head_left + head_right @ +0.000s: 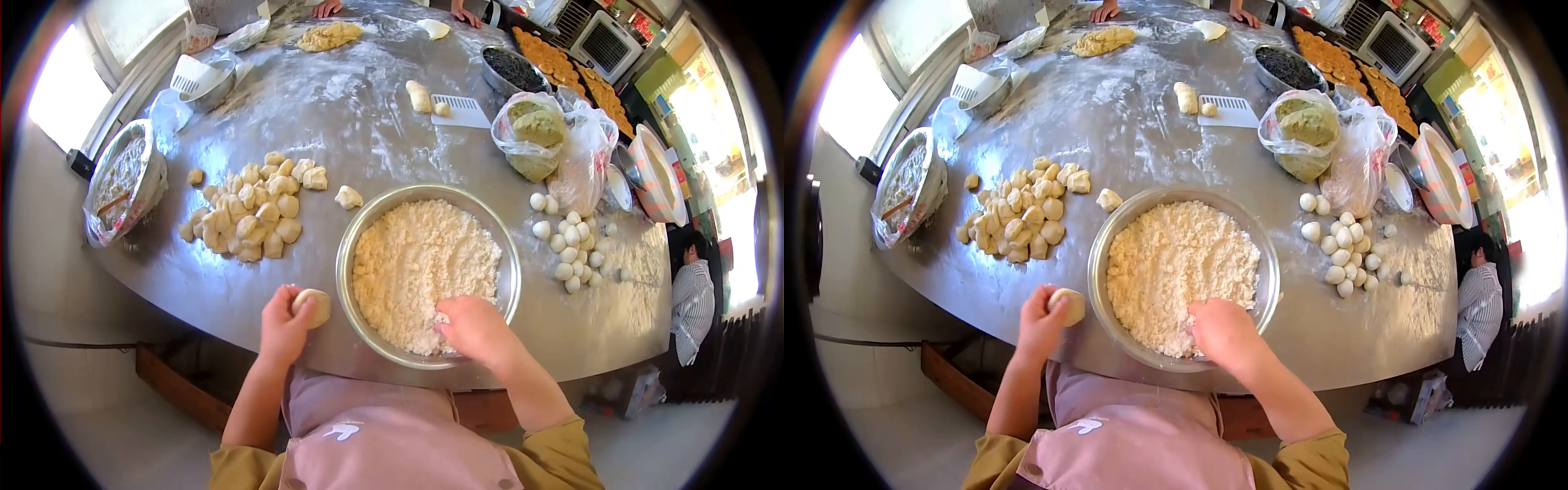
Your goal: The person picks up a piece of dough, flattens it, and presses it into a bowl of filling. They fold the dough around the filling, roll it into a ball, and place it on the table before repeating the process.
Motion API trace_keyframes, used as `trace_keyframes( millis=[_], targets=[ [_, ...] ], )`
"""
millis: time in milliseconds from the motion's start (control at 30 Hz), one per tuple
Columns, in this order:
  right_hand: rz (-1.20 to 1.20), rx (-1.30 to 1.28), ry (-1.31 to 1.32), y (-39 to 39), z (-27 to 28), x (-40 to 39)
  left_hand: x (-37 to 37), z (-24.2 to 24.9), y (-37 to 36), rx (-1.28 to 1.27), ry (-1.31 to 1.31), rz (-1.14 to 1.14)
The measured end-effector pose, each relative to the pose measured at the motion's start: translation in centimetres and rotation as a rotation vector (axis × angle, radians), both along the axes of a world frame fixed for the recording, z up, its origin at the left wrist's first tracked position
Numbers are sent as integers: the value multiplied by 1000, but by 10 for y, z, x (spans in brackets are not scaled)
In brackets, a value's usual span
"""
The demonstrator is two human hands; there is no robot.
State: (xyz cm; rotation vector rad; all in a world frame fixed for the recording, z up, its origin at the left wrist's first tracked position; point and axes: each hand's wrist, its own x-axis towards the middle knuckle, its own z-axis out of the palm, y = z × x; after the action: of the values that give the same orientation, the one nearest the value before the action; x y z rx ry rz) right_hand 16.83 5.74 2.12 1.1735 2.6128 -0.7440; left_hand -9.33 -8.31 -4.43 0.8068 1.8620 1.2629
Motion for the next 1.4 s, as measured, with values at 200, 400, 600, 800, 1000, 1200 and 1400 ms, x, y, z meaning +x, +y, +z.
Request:
trace_keyframes(
  millis=[200, 400, 600, 800, 1000, 1200, 1400],
  targets=[
    [-48, -147, 163, 24, 1, -3, 34, 73, 26, 321, -1167, 33],
    [-358, -194, 366, 20, 51, -23, 93, 52, 72, 70, -1188, 68],
    [-102, 82, 568, 15, 21, -37, 110, 42, 93, -29, -1432, 231],
    [-276, -85, 572, 14, 27, -40, 106, 41, 96, 35, -1388, 153],
    [-164, 156, 554, 10, 6, -38, 116, 35, 98, 40, -1301, 143],
    [-352, -238, 629, 21, 19, -29, 109, 37, 95, 46, -1320, 221],
    [-237, 303, 524, 34, -13, -13, 98, 47, 96, 34, -1380, 200]
  ],
)
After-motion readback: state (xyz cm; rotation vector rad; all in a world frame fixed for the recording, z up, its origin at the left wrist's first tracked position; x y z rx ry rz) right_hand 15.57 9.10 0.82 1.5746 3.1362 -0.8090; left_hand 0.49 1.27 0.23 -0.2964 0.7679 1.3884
